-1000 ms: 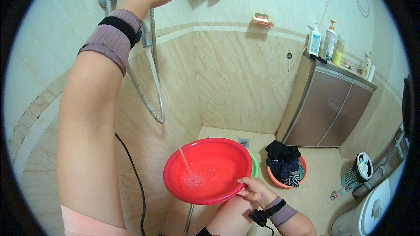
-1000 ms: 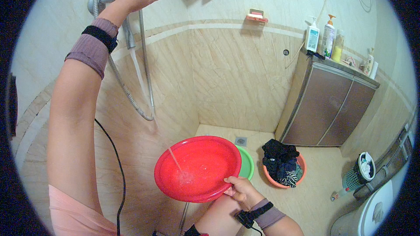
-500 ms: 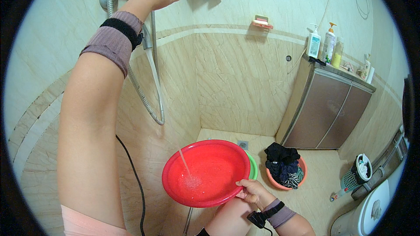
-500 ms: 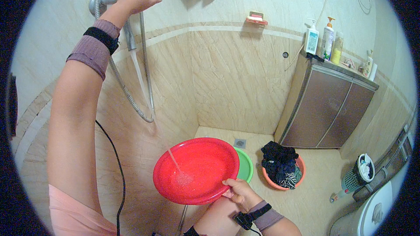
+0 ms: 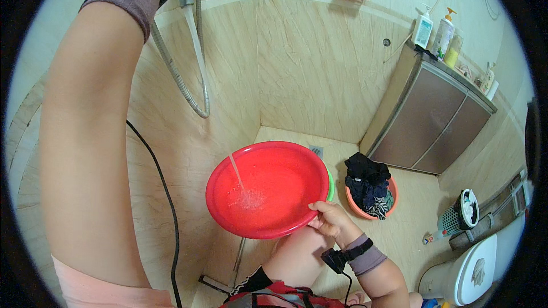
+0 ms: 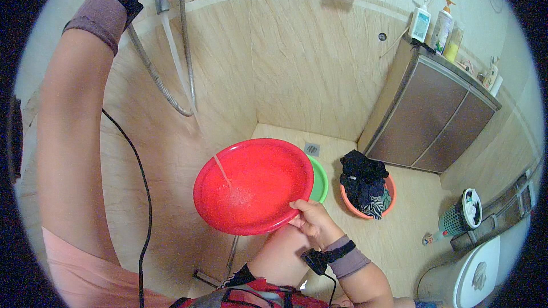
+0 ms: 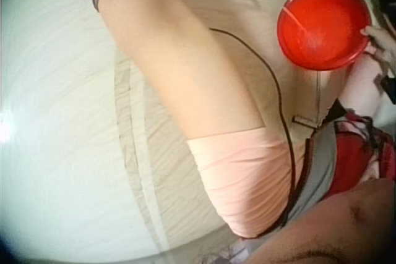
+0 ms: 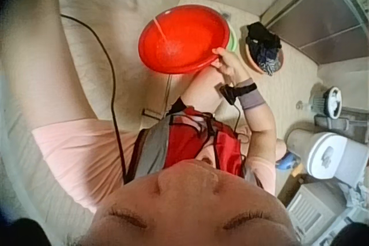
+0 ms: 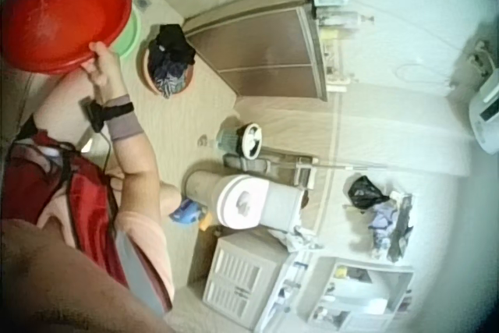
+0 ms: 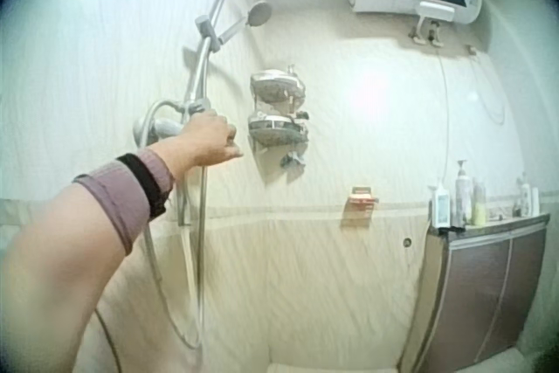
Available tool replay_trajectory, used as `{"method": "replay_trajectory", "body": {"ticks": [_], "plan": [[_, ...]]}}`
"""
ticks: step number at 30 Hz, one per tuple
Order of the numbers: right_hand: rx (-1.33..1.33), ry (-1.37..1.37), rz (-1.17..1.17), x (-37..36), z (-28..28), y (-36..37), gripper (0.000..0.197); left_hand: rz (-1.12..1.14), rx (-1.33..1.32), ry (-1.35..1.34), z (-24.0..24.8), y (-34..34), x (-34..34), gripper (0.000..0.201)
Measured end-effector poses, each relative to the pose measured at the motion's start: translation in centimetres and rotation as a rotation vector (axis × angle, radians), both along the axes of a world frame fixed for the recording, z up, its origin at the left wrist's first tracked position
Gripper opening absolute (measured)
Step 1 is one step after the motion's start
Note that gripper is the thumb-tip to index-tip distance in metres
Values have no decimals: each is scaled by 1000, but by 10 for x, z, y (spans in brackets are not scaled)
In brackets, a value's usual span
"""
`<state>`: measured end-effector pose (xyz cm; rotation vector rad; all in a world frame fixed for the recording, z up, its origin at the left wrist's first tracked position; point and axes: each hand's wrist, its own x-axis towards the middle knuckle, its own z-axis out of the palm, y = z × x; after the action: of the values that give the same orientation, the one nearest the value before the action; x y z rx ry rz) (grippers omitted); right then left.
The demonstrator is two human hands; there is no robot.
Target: The person fills a red basin with water from a shower head, adds laundry detergent, and then hand-washes several pieces of clothing by scrubbing them in a second basin.
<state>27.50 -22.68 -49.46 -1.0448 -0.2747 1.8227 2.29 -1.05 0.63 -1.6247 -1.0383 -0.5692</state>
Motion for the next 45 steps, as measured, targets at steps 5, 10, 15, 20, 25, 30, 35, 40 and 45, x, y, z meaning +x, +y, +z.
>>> {"method": "replay_trajectory", "body": {"ticks": [5, 10, 15, 20, 25, 30, 35, 40, 45], "plan": [[-2, -29, -19, 1, 0, -5, 19, 85, 99, 108, -8, 1, 2, 34], [34, 75, -84, 7, -5, -10, 19, 223, 124, 109, -18, 1, 11, 30], [52, 163, -205, 21, 25, -26, 25, 190, 202, 46, -32, 29, 15, 35], [212, 115, -327, 65, 54, -61, 32, -120, -278, 35, -98, 9, 92, 47], [246, 110, -555, 117, 51, -112, 26, -555, -1205, -150, -162, -12, 181, 55], [254, -20, -716, 160, 25, -186, 22, -723, -1498, -211, -212, -68, 264, 48], [158, -108, -935, 191, -28, -256, 17, -832, -1630, -182, -266, -109, 340, 45], [-20, -147, -1133, 201, -99, -311, 15, -850, -2048, -358, -406, -145, 376, 38], [-189, -177, -1277, 219, -166, -359, 10, -545, -2345, -627, -542, -202, 368, 26]]}}
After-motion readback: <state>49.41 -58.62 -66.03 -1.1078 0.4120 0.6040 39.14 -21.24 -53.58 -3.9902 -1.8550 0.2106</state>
